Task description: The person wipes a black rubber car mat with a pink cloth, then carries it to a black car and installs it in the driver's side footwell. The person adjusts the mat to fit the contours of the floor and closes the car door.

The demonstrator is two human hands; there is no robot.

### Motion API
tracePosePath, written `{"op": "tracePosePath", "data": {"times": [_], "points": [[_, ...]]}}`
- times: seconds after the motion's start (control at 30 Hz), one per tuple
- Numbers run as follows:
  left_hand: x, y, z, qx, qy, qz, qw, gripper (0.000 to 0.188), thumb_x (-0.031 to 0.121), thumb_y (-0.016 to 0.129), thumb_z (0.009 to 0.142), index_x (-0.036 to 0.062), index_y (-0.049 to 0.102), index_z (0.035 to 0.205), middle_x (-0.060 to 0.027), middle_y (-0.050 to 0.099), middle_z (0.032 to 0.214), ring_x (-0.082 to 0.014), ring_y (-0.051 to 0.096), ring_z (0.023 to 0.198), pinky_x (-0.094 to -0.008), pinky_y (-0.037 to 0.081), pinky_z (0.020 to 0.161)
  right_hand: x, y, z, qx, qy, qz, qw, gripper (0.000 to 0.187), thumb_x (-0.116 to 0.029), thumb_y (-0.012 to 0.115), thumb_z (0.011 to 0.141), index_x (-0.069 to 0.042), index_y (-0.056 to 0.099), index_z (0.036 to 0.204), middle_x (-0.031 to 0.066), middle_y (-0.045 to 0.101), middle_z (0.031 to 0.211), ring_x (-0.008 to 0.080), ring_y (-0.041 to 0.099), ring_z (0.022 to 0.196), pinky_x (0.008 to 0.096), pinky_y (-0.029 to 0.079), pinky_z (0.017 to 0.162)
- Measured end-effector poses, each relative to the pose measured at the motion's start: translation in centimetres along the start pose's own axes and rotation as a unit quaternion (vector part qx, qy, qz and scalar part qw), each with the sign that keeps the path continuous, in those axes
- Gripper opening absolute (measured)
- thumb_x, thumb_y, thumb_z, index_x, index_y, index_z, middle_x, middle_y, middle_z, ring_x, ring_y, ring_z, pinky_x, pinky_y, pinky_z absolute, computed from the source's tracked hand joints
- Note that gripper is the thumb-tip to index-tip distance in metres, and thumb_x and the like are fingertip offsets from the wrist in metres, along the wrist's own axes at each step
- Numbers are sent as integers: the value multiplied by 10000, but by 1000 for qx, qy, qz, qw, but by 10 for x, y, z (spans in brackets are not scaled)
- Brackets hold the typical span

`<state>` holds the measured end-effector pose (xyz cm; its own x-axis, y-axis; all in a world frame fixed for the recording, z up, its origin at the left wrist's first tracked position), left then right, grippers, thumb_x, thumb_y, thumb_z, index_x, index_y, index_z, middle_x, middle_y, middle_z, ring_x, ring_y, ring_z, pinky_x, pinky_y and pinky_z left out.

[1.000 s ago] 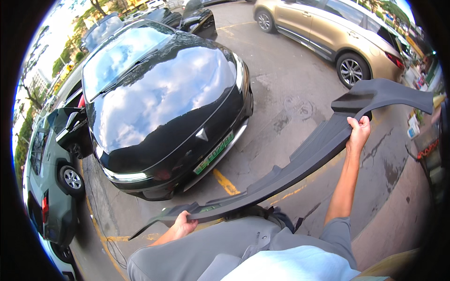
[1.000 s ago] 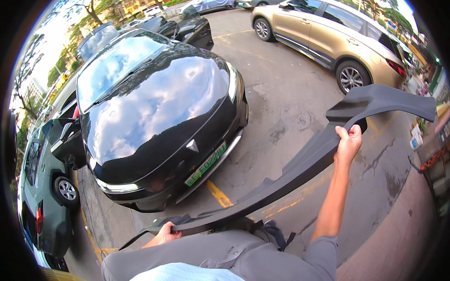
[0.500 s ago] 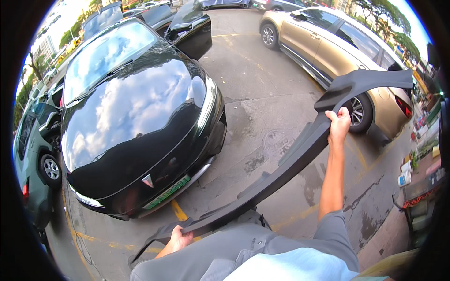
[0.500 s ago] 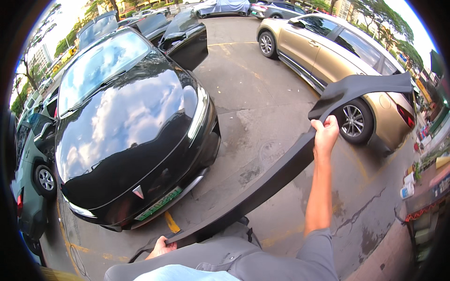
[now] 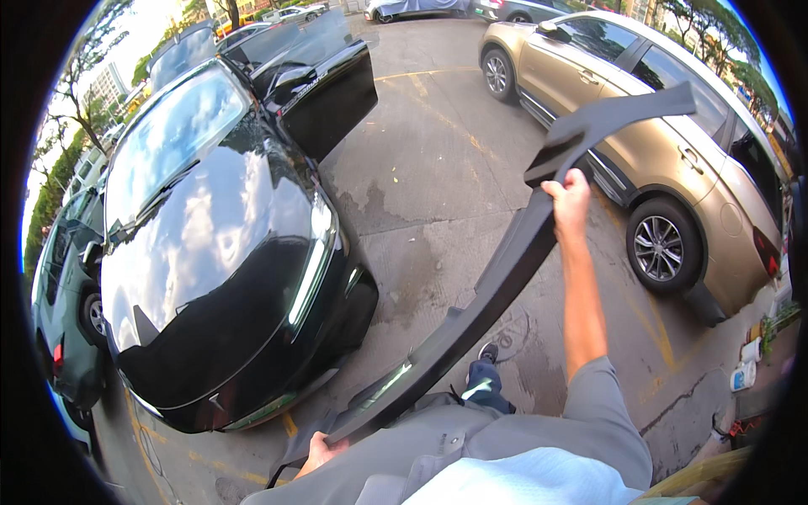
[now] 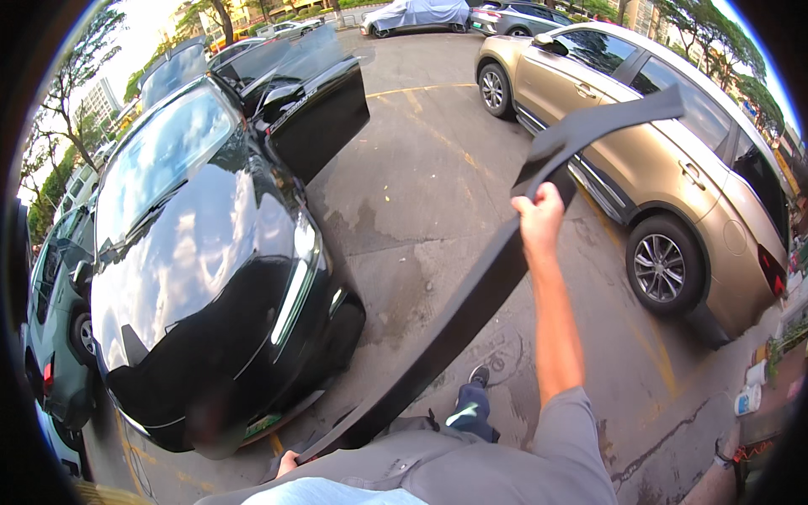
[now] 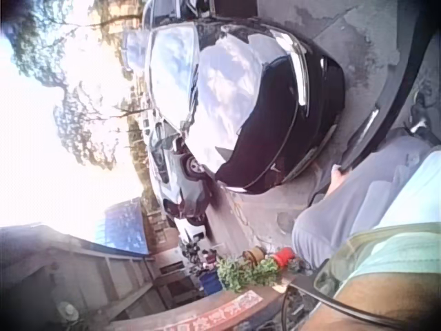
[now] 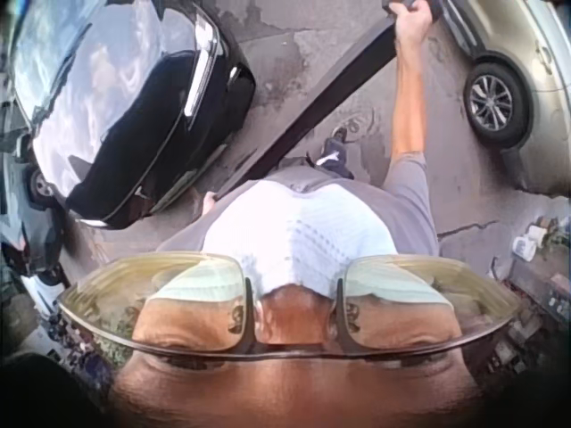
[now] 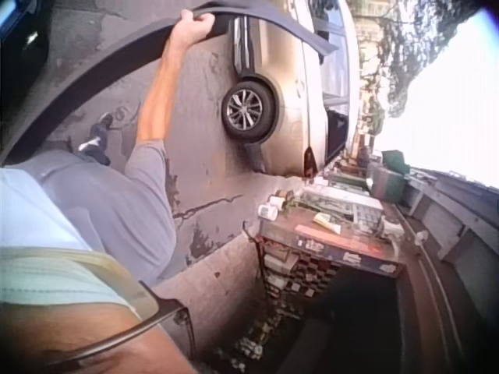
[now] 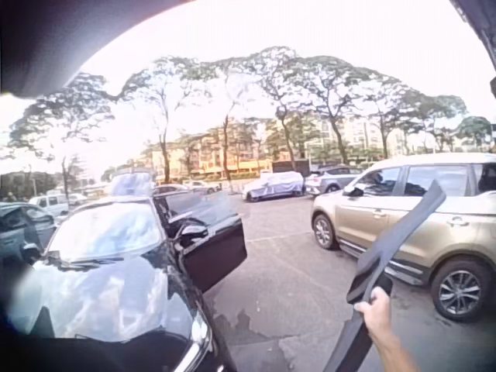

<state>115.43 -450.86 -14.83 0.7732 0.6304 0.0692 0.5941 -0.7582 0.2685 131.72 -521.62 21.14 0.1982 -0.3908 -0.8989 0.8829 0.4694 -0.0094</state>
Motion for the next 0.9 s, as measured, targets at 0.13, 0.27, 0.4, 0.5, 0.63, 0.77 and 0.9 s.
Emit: {"op": "tracePosePath", "data": {"times": [0.13, 0.27, 0.4, 0.5, 0.63, 0.77, 0.9], "points": [[-53, 114, 41, -103, -65, -99, 988, 261, 204, 476, 762, -18, 519, 891, -150, 559, 1001, -308, 547, 940, -485, 484, 859, 89, 34, 128, -30, 18, -11, 999, 349, -34, 729, 626, -54, 385, 681, 34, 407, 602, 154, 421, 576, 339, 391, 544], [-77, 231, 27, 22, 92, -131, 987, 185, 108, 482, 768, -23, 560, 871, -128, 616, 933, -272, 598, 876, -440, 506, 838, 128, 78, 263, -57, 49, -28, 997, 362, -67, 741, 632, -50, 388, 707, 70, 444, 610, 193, 461, 600, 369, 415, 576], [-101, 366, 19, 36, 168, -150, 974, 143, 12, 487, 773, -29, 600, 851, -106, 673, 865, -236, 648, 812, -396, 529, 818, 167, 128, 372, -92, 33, -88, 991, 358, -91, 742, 635, -39, 396, 712, 109, 481, 621, 233, 489, 612, 391, 426, 599], [-102, 458, 55, 24, 264, -3, 964, 132, 35, 508, 791, -21, 602, 865, -93, 672, 864, -223, 646, 817, -387, 534, 794, 223, 166, 447, -102, 29, -41, 994, 352, -65, 736, 624, -47, 393, 699, 78, 455, 610, 202, 474, 601, 370, 416, 576], [-106, 586, 141, -2, 173, -156, 972, 156, 51, 523, 795, -16, 598, 915, -97, 660, 914, -221, 633, 868, -377, 525, 823, 298, 224, 556, -127, 11, -6, 992, 332, 46, 710, 637, -82, 407, 682, -16, 424, 639, 120, 436, 587, 308, 388, 531], [-80, 750, 152, -126, 253, -82, 956, 165, 45, 502, 796, -41, 571, 919, -134, 623, 937, -266, 613, 895, -398, 507, 898, 336, 286, 678, -177, 42, 83, 980, 330, 40, 712, 646, -92, 414, 693, -23, 423, 648, 109, 420, 582, 293, 369, 523], [-68, 864, 164, 55, 132, -356, 924, 150, 31, 479, 800, -55, 556, 895, -133, 618, 935, -285, 605, 907, -408, 493, 930, 361, 333, 797, -159, -1, 11, 987, 356, 24, 708, 632, -95, 379, 696, -18, 397, 632, 115, 410, 577, 301, 363, 516]]}}
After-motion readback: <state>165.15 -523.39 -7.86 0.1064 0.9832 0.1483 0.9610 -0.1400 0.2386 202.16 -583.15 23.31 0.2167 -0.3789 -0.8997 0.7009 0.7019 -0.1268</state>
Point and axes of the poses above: each hand's wrist, its own z-axis towards the middle knuckle, its own y-axis out of the palm, x = y × z, the point moved 8 cm from there along z, towards the middle knuckle
